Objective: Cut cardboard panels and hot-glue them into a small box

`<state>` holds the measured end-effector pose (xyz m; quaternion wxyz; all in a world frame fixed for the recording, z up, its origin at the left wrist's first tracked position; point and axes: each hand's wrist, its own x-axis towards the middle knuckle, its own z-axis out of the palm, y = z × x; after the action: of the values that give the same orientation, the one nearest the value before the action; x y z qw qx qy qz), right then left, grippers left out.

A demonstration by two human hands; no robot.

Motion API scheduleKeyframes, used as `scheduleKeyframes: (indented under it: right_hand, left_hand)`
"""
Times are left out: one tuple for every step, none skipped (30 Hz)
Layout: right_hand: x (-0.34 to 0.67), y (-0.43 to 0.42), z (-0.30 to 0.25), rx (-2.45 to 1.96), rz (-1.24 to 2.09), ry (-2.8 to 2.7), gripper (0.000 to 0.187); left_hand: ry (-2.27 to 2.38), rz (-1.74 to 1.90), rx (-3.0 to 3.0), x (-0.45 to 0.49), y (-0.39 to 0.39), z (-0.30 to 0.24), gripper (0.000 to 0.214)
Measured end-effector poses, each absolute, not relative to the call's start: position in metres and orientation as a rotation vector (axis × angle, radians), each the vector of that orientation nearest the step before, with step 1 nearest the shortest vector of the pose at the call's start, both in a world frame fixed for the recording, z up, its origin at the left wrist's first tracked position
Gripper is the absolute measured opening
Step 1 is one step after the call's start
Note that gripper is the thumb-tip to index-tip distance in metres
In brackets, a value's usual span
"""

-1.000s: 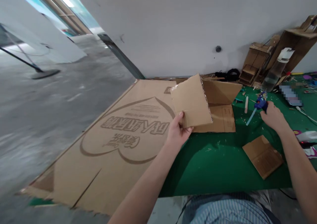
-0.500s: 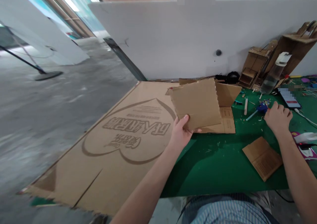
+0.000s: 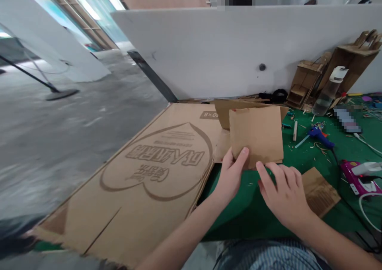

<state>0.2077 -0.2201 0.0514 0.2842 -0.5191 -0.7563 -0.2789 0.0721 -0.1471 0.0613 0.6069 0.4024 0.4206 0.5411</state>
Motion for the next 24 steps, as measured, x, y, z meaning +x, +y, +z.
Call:
scheduleKeyframes:
  right_hand:
    - [0.205, -0.216, 0.046, -1.397, -0.751, -2.032, 0.044]
    - [0.204, -0.212, 0.042, -1.403, -0.753, -2.031, 0.044]
    - [0.204, -0.208, 0.039, -1.406, -0.749, -2.023, 0.043]
    - [0.206, -0.204, 0.037, -1.406, -0.740, -2.011, 0.041]
    - [0.208, -0.202, 0.035, -1.403, -0.728, -1.997, 0.040]
    - [0.211, -0.200, 0.034, -1.396, -0.715, -1.985, 0.039]
    - [0.216, -0.200, 0.033, -1.383, -0.701, -1.979, 0.040]
    - [0.220, -0.201, 0.032, -1.367, -0.686, -1.974, 0.040]
    - [0.226, -0.202, 0.031, -1.345, -0.670, -1.967, 0.042]
    - [0.231, -0.203, 0.031, -1.314, -0.648, -1.959, 0.043]
    - [0.237, -0.203, 0.031, -1.280, -0.620, -1.947, 0.044]
    - [0.243, -0.203, 0.031, -1.252, -0.589, -1.926, 0.044]
    - [0.248, -0.202, 0.033, -1.238, -0.561, -1.893, 0.044]
    - [0.253, -0.200, 0.035, -1.240, -0.541, -1.846, 0.044]
    - [0.257, -0.197, 0.037, -1.267, -0.529, -1.782, 0.043]
    - [0.261, -0.194, 0.041, -1.321, -0.528, -1.704, 0.040]
    - [0.265, -0.192, 0.044, -1.394, -0.531, -1.614, 0.035]
    - [0.269, -0.189, 0.048, -1.472, -0.529, -1.525, 0.028]
    - [0.272, -0.187, 0.051, -1.548, -0.517, -1.449, 0.023]
    - [0.276, -0.186, 0.053, -1.614, -0.494, -1.390, 0.021]
    - [0.280, -0.185, 0.054, -1.668, -0.463, -1.348, 0.022]
    - [0.283, -0.185, 0.054, -1.708, -0.426, -1.319, 0.026]
    - [0.287, -0.185, 0.053, -1.739, -0.386, -1.296, 0.029]
    - [0.290, -0.185, 0.051, -1.765, -0.347, -1.278, 0.032]
  left_hand:
    - [0.977, 1.213, 0.918, 0.076, -0.152, 0.064, 0.038]
    - [0.981, 1.177, 0.914, 0.079, -0.157, 0.065, 0.037]
    - [0.985, 1.142, 0.918, 0.081, -0.161, 0.067, 0.037]
    - [0.988, 1.111, 0.934, 0.083, -0.165, 0.069, 0.037]
    - [0.988, 1.080, 0.964, 0.084, -0.169, 0.072, 0.037]
    - [0.982, 1.046, 1.009, 0.084, -0.172, 0.075, 0.036]
    - [0.971, 1.011, 1.066, 0.084, -0.175, 0.079, 0.036]
    - [0.954, 0.976, 1.131, 0.084, -0.177, 0.084, 0.036]
    - [0.932, 0.944, 1.197, 0.084, -0.180, 0.089, 0.035]
    - [0.906, 0.905, 1.260, 0.084, -0.183, 0.094, 0.036]
    - [0.878, 0.869, 1.323, 0.083, -0.186, 0.098, 0.037]
    - [0.854, 0.839, 1.390, 0.083, -0.188, 0.101, 0.039]
    - [0.836, 0.813, 1.469, 0.083, -0.190, 0.104, 0.042]
    - [0.831, 0.798, 1.560, 0.082, -0.190, 0.105, 0.044]
    - [0.841, 0.797, 1.663, 0.081, -0.188, 0.105, 0.042]
    - [0.867, 0.824, 1.777, 0.078, -0.184, 0.104, 0.035]
    - [0.912, 0.887, 1.890, 0.074, -0.176, 0.103, 0.024]
    - [0.972, 0.974, 1.994, 0.069, -0.165, 0.100, 0.014]
    - [1.051, 1.103, 2.078, 0.063, -0.151, 0.097, 0.009]
    - [1.138, 1.260, 2.118, 0.055, -0.133, 0.094, 0.007]
    - [1.235, 1.404, 2.123, 0.045, -0.114, 0.090, 0.009]
    - [1.342, 1.525, 2.086, 0.035, -0.094, 0.085, 0.018]
    - [1.433, 1.630, 2.019, 0.025, -0.073, 0.080, 0.028]
    - [1.476, 1.683, 1.946, 0.016, -0.054, 0.075, 0.041]
